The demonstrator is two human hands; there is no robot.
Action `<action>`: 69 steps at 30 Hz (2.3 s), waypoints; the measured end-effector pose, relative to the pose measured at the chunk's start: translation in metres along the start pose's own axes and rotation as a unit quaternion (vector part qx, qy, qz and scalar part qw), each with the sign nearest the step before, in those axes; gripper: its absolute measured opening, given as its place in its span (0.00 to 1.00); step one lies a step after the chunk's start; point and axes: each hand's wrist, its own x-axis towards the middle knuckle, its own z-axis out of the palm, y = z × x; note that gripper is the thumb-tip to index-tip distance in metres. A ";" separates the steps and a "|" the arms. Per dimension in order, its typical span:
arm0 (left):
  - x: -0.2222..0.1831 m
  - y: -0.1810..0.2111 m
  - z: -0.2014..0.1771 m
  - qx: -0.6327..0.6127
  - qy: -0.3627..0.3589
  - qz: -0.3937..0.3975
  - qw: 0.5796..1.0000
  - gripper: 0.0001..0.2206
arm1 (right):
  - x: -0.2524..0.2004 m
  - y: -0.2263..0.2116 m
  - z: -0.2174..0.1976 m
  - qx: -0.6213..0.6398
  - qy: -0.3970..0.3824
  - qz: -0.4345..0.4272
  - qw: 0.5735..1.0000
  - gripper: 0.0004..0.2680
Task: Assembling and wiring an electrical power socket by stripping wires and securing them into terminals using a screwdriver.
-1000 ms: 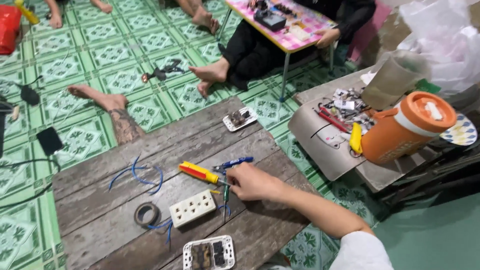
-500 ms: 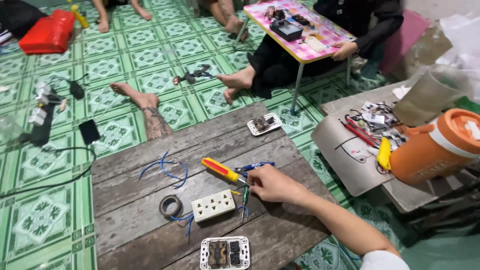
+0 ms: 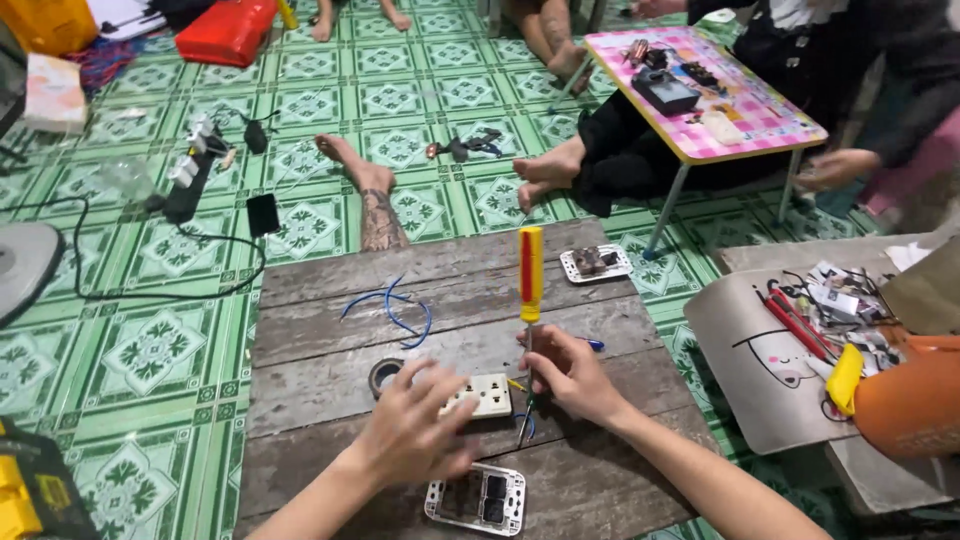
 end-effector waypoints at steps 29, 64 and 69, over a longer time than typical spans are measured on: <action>-0.020 -0.007 0.033 -0.185 -0.125 -0.212 0.951 0.15 | 0.003 0.030 0.014 -0.122 0.132 -0.188 0.966 0.05; -0.037 -0.009 0.044 -0.116 -0.144 -0.181 0.966 0.27 | -0.002 0.010 0.010 -0.251 0.179 -0.104 0.946 0.04; -0.031 -0.005 0.043 0.021 -0.141 -0.171 0.975 0.31 | -0.005 0.016 0.003 -0.421 0.178 -0.092 0.884 0.03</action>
